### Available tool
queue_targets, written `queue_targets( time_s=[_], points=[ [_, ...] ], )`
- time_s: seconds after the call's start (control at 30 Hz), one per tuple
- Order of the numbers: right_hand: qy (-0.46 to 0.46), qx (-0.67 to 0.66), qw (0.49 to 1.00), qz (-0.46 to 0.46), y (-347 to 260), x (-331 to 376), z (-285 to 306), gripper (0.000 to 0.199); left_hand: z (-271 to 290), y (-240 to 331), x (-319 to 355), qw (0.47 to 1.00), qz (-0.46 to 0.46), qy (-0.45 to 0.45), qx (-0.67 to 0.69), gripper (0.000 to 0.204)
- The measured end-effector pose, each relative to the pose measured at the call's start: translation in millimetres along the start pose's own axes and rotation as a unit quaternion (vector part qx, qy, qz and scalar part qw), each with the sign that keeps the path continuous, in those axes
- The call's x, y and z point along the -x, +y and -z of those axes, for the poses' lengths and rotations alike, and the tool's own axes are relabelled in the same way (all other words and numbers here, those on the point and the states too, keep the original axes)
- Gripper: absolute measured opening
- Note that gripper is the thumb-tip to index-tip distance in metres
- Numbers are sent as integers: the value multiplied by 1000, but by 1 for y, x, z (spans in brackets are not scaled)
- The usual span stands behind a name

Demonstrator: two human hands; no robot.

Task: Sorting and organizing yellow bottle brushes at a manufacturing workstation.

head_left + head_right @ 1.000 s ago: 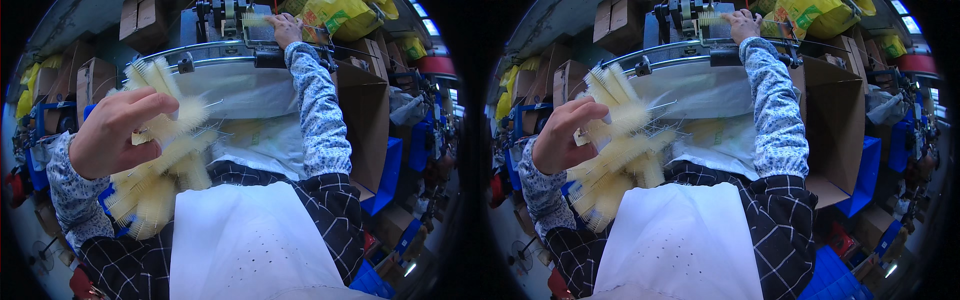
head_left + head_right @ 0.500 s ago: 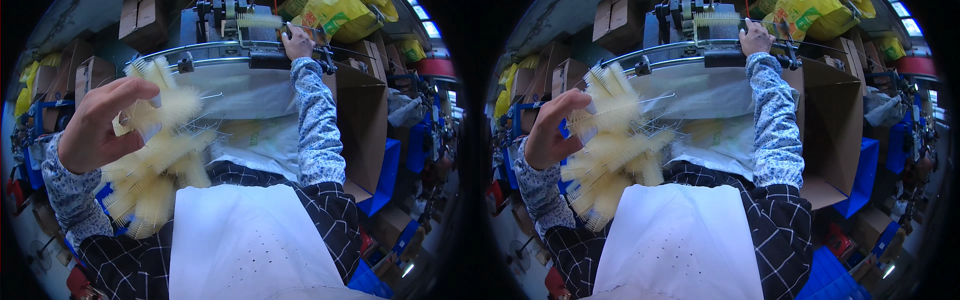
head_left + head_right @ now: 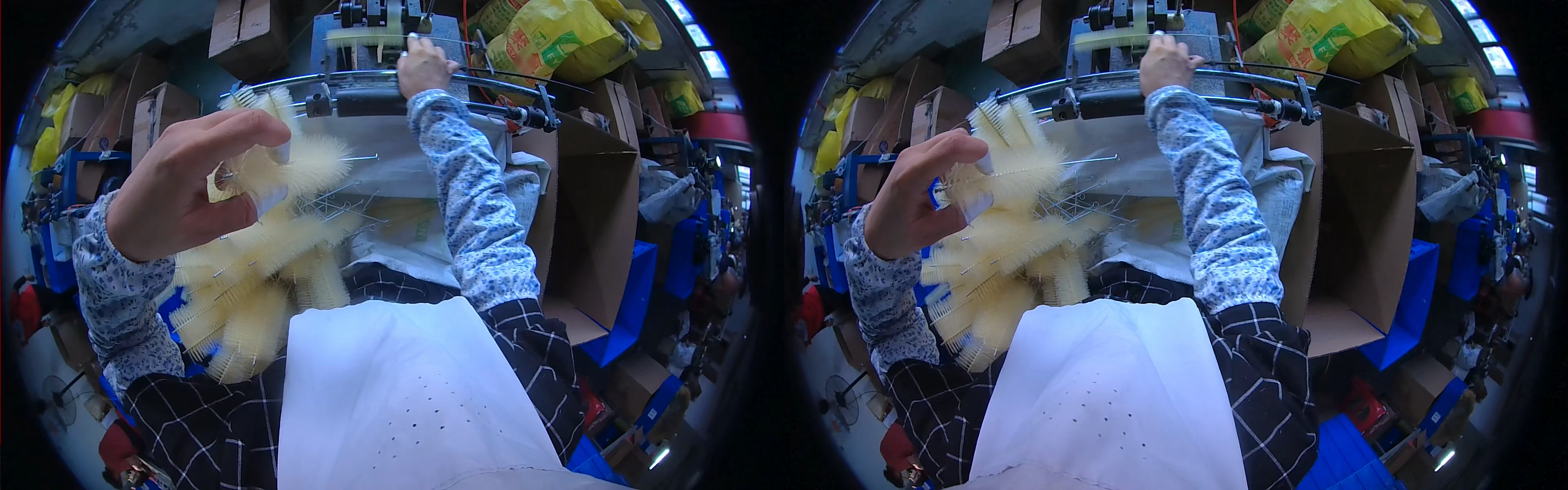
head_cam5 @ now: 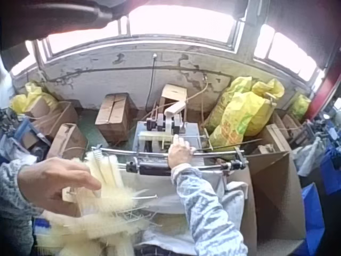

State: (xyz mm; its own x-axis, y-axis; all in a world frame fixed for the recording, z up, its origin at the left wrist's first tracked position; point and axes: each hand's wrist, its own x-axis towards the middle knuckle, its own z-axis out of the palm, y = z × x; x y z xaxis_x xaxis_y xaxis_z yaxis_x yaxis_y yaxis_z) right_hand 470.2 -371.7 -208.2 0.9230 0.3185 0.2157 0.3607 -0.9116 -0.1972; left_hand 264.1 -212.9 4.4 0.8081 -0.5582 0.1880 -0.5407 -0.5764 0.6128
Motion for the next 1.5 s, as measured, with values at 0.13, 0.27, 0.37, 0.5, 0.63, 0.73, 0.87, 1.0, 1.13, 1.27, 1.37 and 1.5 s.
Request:
queue_targets(
  time_s=[0.13, 0.27, 0.37, 0.5, 0.63, 0.73, 0.87, 1.0, 1.13, 1.27, 1.37, 1.5],
  points=[
    [-1, -2, 1000, 16, -1, -1, 1, 35, 3, 3, -5, 1000, 11, -28, 7, 43],
    [-1, -12, 1000, 9, 26, 1, 7, 34, 5, 0, 14, 1000, 17, -7, 3, 45],
    [-2, -26, 1000, -2, 69, -5, 10, 34, 11, -6, 28, 1000, 6, -1, -26, 53],
    [39, -47, 998, 17, 131, -17, 7, 33, 12, -20, 36, 999, -19, 18, 24, 48],
    [30, 141, 989, -24, 131, -36, 32, 27, 1, -30, 32, 998, -31, 21, 47, 47],
    [59, 253, 963, 72, 174, -56, 8, 28, -5, -39, 29, 986, -2, -42, 159, 54],
    [-1, 65, 969, 240, 194, -49, 53, 21, -13, -38, 22, 981, -53, -52, 181, 55],
    [-163, -72, 969, 171, 197, -22, 72, 24, -22, -33, 19, 967, -58, -52, 241, 60],
    [-52, 90, 988, 115, 206, -29, 74, 25, -26, -30, 6, 977, -94, -62, 181, 61],
    [-329, -228, 906, 141, 231, -36, 111, 32, -25, -31, 12, 973, -101, -39, 205, 59],
    [-456, -308, 826, 118, 224, -8, 148, 58, -28, -33, 17, 966, -85, -26, 243, 57],
    [-494, -371, 737, 273, 156, 37, 137, 62, -38, -24, -7, 984, -91, -12, 154, 57]
  ],
)
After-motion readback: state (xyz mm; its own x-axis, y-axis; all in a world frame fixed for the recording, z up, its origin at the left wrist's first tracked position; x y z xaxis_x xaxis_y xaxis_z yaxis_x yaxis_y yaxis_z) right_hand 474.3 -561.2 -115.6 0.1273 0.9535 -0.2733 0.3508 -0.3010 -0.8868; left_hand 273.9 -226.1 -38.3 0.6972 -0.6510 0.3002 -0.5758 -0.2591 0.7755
